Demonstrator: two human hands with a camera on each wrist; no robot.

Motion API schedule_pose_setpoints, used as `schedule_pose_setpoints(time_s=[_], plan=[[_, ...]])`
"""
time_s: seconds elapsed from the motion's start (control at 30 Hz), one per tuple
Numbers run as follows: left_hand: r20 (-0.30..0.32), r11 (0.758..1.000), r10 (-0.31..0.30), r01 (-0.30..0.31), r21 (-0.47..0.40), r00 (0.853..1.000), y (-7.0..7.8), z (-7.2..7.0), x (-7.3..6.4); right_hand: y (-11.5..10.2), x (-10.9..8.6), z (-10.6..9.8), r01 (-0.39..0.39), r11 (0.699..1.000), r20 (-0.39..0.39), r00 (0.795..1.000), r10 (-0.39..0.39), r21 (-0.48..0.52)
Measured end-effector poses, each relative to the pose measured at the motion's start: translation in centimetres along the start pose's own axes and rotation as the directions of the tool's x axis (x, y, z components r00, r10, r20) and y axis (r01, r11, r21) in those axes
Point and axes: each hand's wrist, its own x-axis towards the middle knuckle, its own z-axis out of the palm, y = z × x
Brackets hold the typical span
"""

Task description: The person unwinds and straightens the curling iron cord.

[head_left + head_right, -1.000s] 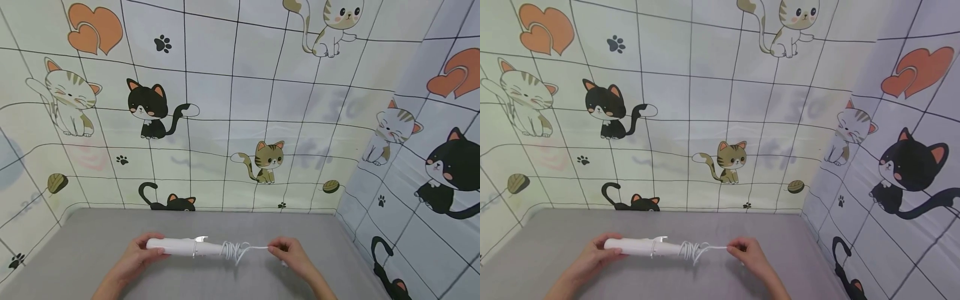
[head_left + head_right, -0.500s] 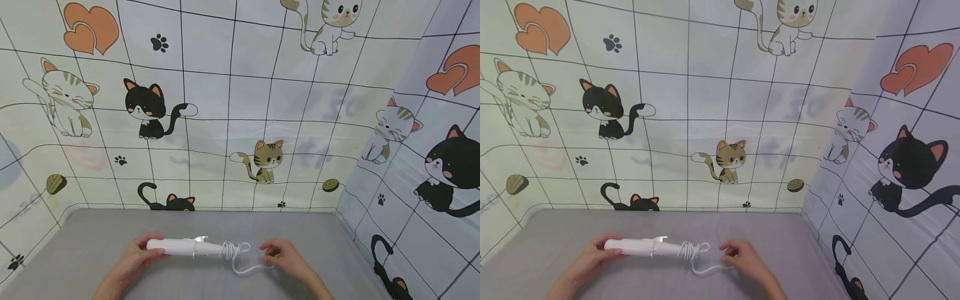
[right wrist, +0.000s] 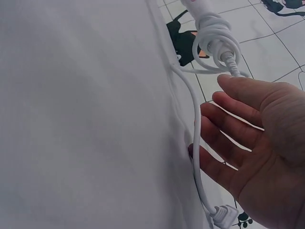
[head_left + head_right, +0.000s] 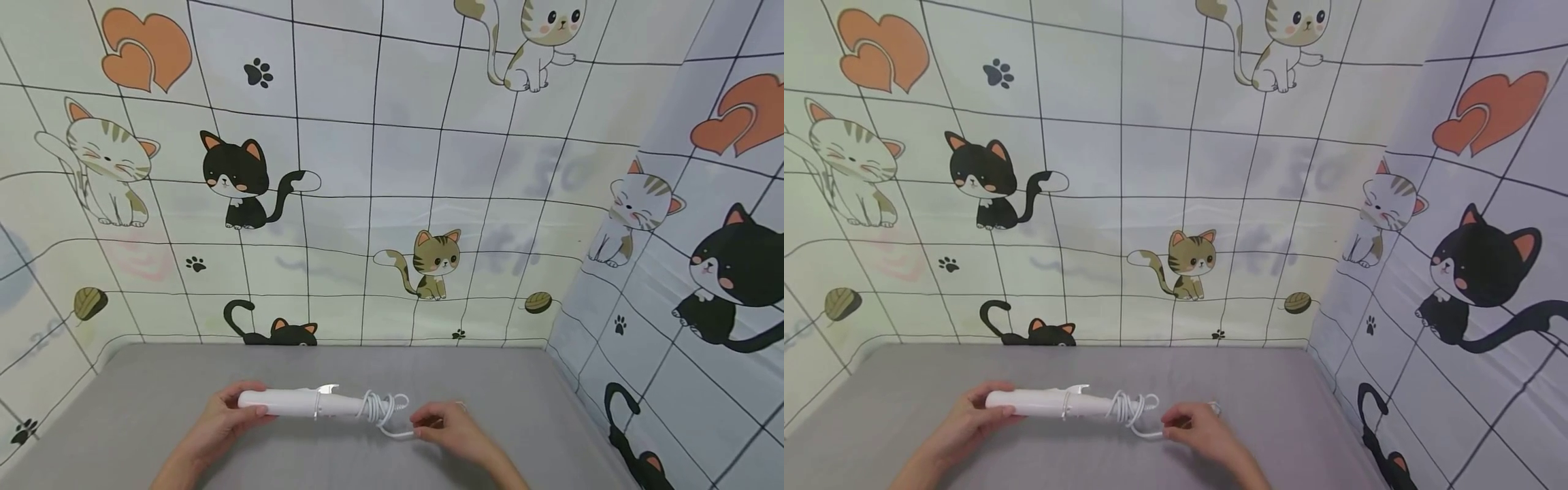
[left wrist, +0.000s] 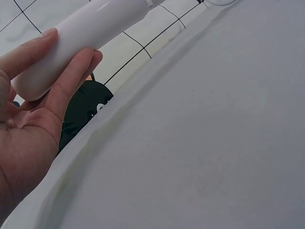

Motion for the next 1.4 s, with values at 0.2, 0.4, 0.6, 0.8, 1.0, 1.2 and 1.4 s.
schedule_pose_setpoints(time_s=[0.2, 0.4, 0.6, 0.8, 1.0, 1.2, 1.4], plan=[[-0.004, 1.000, 0.013, -0.013, -0.015, 1.000, -0.1, -0.1, 0.0, -0.2, 0.3, 0.8, 0.018, 1.000, 0.038, 0.999, -0.018, 0.022], [-0.005, 0.999, 0.027, -0.027, -0.023, 1.000, 0.1, -0.2, -0.1, -0.3, 0.3, 1.4, -0.024, 1.000, 0.050, 0.998, 0.024, 0.009], [-0.033, 0.999, 0.034, -0.035, -0.021, 0.999, 0.6, -0.5, -0.3, -0.3, 0.2, 0.8, -0.051, 0.999, -0.058, 0.997, 0.051, -0.003], [-0.039, 0.998, 0.027, -0.029, -0.049, 0.999, 0.7, -0.9, -0.8, -0.1, -0.3, 0.2, 0.060, 0.998, -0.163, 0.985, -0.055, 0.026], [-0.013, 0.994, 0.068, -0.069, -0.080, 0.998, 0.6, -1.1, -1.0, 0.2, -0.4, 0.0, 0.013, 1.000, -0.238, 0.971, -0.009, 0.013], [0.013, 0.991, 0.090, -0.088, -0.098, 0.996, 0.6, -1.4, -1.1, 0.3, -0.5, -0.5, -0.044, 0.999, -0.288, 0.956, 0.046, 0.015], [0.023, 0.993, 0.079, -0.076, -0.089, 0.997, 0.7, -1.7, -1.4, 0.4, -0.5, -1.6, -0.094, 0.995, -0.322, 0.942, 0.095, 0.017]])
